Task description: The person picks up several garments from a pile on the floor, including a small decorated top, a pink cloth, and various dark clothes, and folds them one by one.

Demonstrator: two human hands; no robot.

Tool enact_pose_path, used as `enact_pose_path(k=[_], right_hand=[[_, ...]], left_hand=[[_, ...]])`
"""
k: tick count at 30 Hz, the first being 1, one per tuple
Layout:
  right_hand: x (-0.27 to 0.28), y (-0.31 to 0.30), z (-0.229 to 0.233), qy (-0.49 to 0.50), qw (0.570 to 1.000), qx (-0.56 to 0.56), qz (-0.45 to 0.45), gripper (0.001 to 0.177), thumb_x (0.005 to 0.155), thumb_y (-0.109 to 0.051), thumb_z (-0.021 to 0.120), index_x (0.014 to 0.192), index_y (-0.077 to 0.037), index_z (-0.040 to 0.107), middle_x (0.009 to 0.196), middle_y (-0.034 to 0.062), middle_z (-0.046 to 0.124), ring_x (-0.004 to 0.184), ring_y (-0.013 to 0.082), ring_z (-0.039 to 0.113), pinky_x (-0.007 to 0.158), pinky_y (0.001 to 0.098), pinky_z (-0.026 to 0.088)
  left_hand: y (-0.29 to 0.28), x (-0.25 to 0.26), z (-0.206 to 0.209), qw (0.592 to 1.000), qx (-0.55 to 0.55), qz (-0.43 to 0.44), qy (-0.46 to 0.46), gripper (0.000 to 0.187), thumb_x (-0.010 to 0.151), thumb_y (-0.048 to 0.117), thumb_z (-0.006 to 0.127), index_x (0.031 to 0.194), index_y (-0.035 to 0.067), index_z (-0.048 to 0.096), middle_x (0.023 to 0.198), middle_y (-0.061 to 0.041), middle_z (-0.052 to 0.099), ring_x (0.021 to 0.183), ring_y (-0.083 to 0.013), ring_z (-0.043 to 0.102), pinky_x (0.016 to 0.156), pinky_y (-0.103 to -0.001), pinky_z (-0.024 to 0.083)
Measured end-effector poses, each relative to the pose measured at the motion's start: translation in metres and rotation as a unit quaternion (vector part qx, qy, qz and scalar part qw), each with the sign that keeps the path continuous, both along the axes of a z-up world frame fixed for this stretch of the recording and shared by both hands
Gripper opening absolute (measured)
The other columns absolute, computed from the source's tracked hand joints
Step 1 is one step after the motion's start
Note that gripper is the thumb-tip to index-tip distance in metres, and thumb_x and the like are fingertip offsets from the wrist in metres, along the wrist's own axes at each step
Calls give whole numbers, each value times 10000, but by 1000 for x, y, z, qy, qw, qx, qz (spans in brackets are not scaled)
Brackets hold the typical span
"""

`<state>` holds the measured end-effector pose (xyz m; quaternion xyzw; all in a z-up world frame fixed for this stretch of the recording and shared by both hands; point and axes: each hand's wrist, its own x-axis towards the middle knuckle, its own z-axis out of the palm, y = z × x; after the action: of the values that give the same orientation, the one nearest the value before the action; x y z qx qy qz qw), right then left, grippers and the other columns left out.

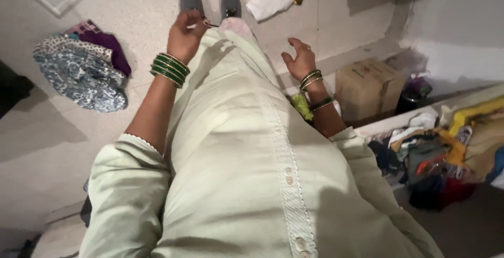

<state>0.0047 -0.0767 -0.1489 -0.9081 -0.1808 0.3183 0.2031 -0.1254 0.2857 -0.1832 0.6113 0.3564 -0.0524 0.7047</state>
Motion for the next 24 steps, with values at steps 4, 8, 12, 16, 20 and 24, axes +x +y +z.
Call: enact_pose_path(k=[4,8,12,16,20,24], right_hand=[[45,-17,-21,14,999,-29,16,492,887,-241,750,1328,-68,618,1270,173,691,1211,386,601,1032,465,481],[90,-29,-36,-4,1000,-19,9,497,870,-235,761,1317,-67,624,1251,173,699,1189,391,610,1018,467,486],[124,-43,-48,-21,999,-32,17,473,888,-251,770,1299,-68,625,1248,170,708,1162,385,643,1001,461,515],[136,-51,-61,-7,999,-38,-23,476,867,-245,773,1288,-75,630,1218,178,713,1137,386,661,976,463,524],[127,-50,-86,35,995,-86,-36,469,874,-263,759,1284,-73,630,1233,177,707,1142,388,655,978,464,517],[107,-44,-130,87,986,-126,-70,500,859,-275,744,1303,-77,624,1240,168,707,1145,381,654,987,456,516]], left_hand=[[-23,0,31,991,82,-51,94,364,968,255,756,1250,50,648,1174,-129,750,1073,-218,721,927,-334,561],[-49,7,40,995,38,-40,87,422,962,262,743,1285,30,603,1225,-146,704,1086,-236,704,921,-344,567],[-64,25,38,996,38,-33,77,435,966,255,749,1303,24,599,1239,-148,704,1097,-224,703,913,-342,566],[-67,47,36,991,10,-49,121,443,946,270,750,1287,31,599,1241,-124,699,1020,-217,716,880,-331,572],[-65,68,15,993,-5,-62,102,439,949,262,742,1290,23,604,1231,-127,707,1030,-223,723,871,-335,583],[-57,86,-18,988,-11,-112,105,454,958,254,748,1304,8,588,1258,-137,693,1049,-231,717,876,-342,588]])
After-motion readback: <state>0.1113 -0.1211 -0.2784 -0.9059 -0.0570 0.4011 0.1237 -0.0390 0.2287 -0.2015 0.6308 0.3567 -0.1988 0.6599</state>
